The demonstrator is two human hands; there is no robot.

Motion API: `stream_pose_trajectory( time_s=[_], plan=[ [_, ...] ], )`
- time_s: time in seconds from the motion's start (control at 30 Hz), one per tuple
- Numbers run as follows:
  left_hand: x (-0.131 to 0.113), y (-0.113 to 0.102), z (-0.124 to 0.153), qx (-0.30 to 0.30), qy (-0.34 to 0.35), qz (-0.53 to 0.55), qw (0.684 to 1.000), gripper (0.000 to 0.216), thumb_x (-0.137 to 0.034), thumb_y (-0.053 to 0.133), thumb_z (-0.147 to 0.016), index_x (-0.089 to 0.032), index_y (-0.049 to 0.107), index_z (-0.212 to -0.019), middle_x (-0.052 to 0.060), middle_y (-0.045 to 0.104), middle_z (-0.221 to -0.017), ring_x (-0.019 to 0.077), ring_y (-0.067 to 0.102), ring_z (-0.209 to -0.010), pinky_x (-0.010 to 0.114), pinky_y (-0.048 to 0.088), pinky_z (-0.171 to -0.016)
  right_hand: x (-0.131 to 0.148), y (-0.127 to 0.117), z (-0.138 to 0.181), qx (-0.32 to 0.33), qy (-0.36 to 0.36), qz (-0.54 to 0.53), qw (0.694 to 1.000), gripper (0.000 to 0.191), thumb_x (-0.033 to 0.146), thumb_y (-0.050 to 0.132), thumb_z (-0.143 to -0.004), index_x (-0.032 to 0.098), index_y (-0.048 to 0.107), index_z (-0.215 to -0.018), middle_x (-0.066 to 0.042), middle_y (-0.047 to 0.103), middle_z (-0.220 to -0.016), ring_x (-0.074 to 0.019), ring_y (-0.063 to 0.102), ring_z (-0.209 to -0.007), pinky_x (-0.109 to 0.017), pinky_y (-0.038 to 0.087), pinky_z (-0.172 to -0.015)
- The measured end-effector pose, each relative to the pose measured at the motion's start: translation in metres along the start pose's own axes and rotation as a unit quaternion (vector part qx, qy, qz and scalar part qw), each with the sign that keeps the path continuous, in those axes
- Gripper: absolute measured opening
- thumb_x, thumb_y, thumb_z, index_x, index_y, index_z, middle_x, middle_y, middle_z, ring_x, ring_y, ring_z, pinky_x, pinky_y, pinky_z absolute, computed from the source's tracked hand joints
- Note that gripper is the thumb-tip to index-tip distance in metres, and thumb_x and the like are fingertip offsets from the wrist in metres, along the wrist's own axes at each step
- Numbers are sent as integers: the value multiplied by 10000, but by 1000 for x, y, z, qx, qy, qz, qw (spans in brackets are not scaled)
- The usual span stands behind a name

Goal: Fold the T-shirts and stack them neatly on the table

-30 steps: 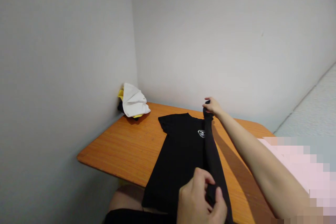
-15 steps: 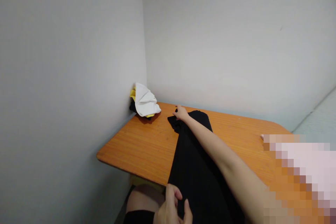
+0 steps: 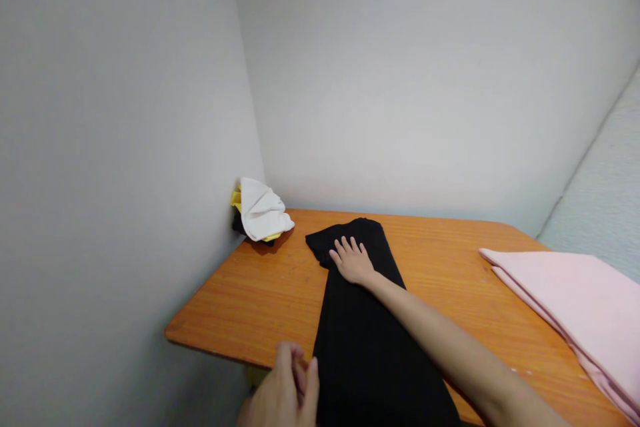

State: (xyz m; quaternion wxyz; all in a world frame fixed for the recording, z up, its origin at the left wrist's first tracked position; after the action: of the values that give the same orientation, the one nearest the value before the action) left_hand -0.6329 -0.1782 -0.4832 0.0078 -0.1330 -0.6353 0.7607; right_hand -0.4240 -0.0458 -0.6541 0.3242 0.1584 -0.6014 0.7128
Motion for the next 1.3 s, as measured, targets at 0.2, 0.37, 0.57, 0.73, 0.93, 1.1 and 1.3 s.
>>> stream_pose_trajectory(
  time_s=[0.2,0.37,0.57,0.73,0.93,1.1,1.3],
  plan=[
    [-52,-11,-156,-12,104,-138,985,283,-310,351,-989,-127,547,-1081,142,674,-1062,235,636,-1024,313,446,-865,3,-5,5,5,-24,2,1000,678,456,261,-974,55,236,-1520,-131,142,-1581,-292,60,-1459,-476,57,-1171],
    [-67,41,-254,14,82,-198,977,327,-365,482,-966,-100,585,-1129,131,636,-1146,234,594,-1097,418,447,-967,5,-9,9,-4,-25,-12,1000,760,556,236,-959,46,215,-1523,-143,125,-1578,-292,51,-1461,-485,40,-1171],
    [-65,79,-296,76,59,-223,970,343,-424,595,-907,-144,614,-1104,83,632,-1141,221,611,-1044,448,501,-920,4,-15,7,-17,-29,-35,999,721,511,183,-969,46,246,-1516,-141,149,-1572,-285,71,-1460,-481,48,-1171],
    [-72,80,-315,95,65,-197,974,319,-380,590,-918,-152,598,-1141,81,620,-1163,218,611,-1044,440,513,-908,2,-17,5,-22,-28,-47,998,721,456,268,-945,-10,265,-1495,-182,177,-1560,-300,105,-1454,-463,42,-1175],
    [-122,81,-316,107,104,-125,981,349,-409,567,-928,-150,586,-1162,83,629,-1140,212,626,-1012,431,524,-885,9,-25,17,-4,18,-49,999,734,487,263,-976,-34,247,-1492,-210,132,-1558,-318,59,-1456,-477,55,-1176],
    [-158,117,-261,220,232,-46,946,377,-427,447,-980,-161,603,-1196,91,673,-1166,182,647,-1033,367,513,-917,38,-27,90,38,-53,-75,995,810,614,292,-950,-9,342,-1465,-235,236,-1525,-368,125,-1437,-543,132,-1160],
    [-154,140,-195,228,327,-67,915,481,-416,485,-938,-223,489,-1378,67,315,-1554,242,206,-1461,457,158,-1188,97,-24,217,5,-296,-125,947,609,406,438,-979,66,350,-1477,-202,163,-1537,-348,92,-1439,-566,190,-1157]
  ],
)
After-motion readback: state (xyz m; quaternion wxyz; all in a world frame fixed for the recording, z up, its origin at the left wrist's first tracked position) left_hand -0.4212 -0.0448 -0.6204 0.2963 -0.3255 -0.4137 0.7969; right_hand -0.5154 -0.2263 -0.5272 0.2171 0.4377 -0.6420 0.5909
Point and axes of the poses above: each hand's wrist, its own z-axis away from the middle knuckle, its own y-axis out of the palm, x = y × z, the point moved 10 cm from there along -z, towards the middle knuckle
